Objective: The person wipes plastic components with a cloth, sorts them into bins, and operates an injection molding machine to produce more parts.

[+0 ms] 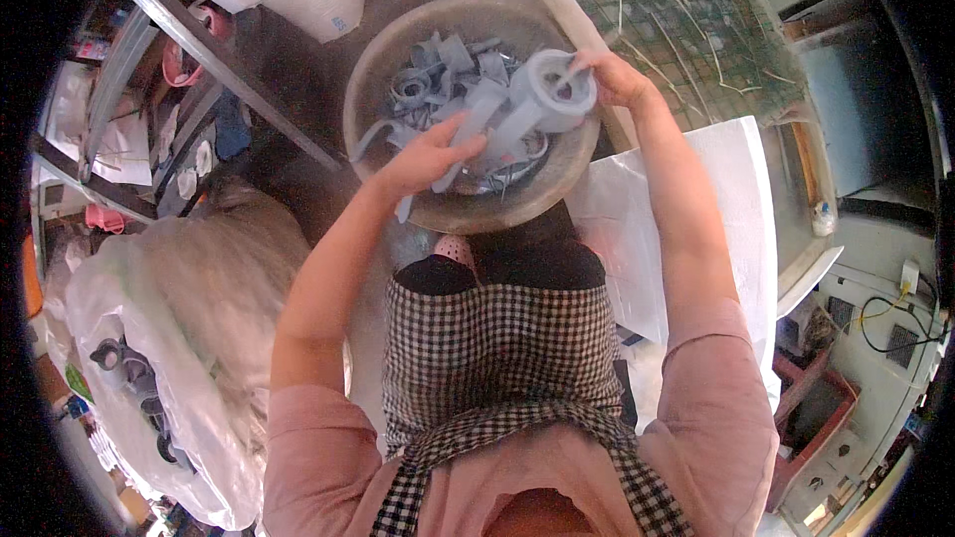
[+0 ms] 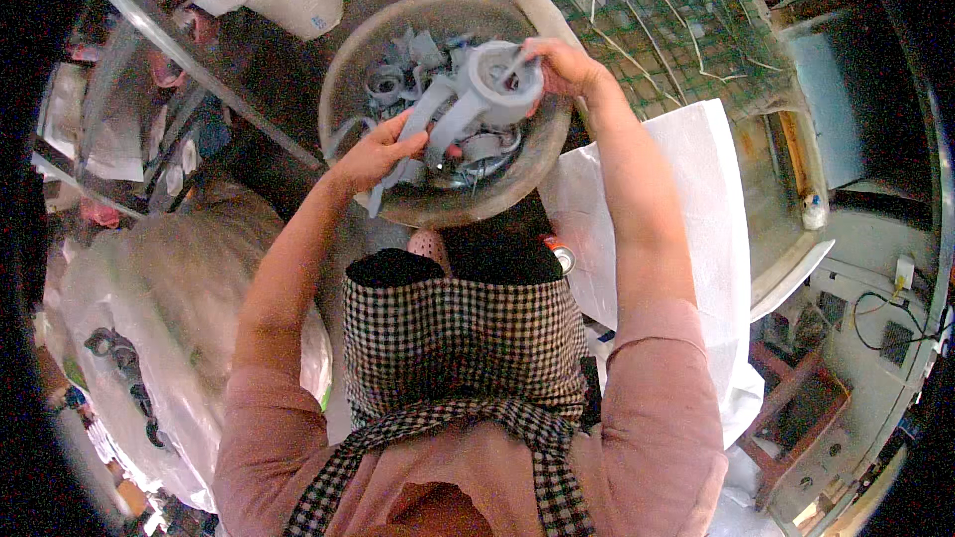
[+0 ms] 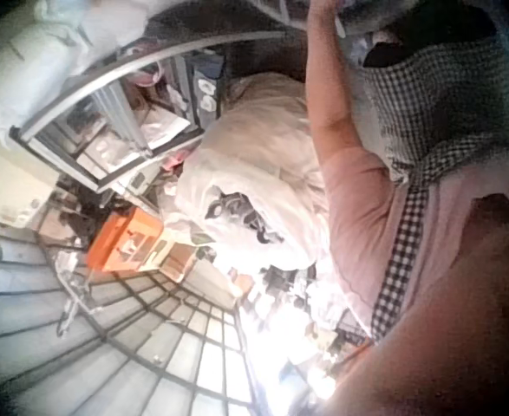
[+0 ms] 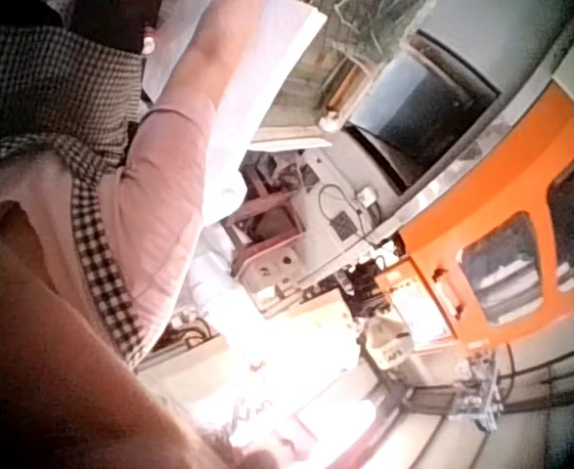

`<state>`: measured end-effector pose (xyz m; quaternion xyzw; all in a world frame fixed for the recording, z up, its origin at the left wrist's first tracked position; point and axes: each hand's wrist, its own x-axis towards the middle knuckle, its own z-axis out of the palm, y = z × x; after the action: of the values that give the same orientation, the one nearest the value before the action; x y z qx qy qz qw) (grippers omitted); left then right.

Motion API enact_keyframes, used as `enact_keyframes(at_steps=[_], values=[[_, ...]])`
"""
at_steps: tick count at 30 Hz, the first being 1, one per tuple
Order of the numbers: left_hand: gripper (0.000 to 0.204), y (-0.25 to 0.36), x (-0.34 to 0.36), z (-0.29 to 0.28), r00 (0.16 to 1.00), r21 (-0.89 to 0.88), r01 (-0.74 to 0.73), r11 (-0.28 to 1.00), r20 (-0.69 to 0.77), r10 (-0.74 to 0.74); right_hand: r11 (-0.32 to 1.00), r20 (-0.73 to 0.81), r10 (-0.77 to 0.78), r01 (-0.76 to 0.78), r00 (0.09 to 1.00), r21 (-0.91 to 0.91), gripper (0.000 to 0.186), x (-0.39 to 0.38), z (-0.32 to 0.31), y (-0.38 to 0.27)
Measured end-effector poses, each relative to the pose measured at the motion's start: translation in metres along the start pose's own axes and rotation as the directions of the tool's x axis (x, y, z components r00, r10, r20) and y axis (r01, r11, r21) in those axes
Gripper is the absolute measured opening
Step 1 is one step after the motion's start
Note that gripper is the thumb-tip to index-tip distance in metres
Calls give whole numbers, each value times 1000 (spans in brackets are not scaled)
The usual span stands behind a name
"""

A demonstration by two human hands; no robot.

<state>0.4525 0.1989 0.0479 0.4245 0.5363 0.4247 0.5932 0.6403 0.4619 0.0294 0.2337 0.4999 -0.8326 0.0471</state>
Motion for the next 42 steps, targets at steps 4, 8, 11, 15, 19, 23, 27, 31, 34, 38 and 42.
enact_keyframes(at_steps=[4, 8, 11, 15, 19, 23, 27, 31, 34, 38, 42], values=[[30, 23, -17, 12, 1000, -279, -15, 960, -27, 8, 994, -108, -30, 41, 994, 102, 53, 3, 23, -1], [32, 41, -28, 13, 978, -549, -60, 834, -198, -59, 862, -520, -448, 197, 727, -467, 63, -20, 85, -11], [35, 55, -30, 26, 977, -630, -67, 774, -198, -77, 315, -41, -732, 284, 681, -906, 70, -17, 98, -9], [35, 60, -30, 37, 980, -669, -82, 739, -190, -64, 101, -61, -595, 0, 802, -995, 66, -14, 115, -22], [34, 67, -28, 42, 966, -610, -117, 784, -254, -53, 277, -41, -509, 119, 860, -953, 61, -4, 113, -23], [33, 61, -23, 45, 964, -551, -116, 826, -263, -40, 208, 41, -499, 166, 866, -964, 66, 19, 98, -14], [30, 51, -20, 44, 970, -553, -66, 831, -230, -76, 257, -27, -440, 97, 897, -962, 61, 27, 92, -3], [20, 30, -12, 46, 943, -375, -67, 925, -327, -65, 226, -175, -322, -104, 930, -969, 59, 29, 95, 0], [20, 18, 1, 41, 922, -341, -97, 935, -385, -45, 302, -223, -368, -111, 903, -947, 56, 30, 91, 7], [30, -14, 24, 12, 916, -12, -63, 998, -398, 53, 331, -206, -525, -25, 826, -943, 43, 39, 68, 13], [44, -64, 43, -7, 922, 371, -99, 923, -314, 225, 435, -128, -702, 280, 701, -856, 41, 59, 85, 11]])
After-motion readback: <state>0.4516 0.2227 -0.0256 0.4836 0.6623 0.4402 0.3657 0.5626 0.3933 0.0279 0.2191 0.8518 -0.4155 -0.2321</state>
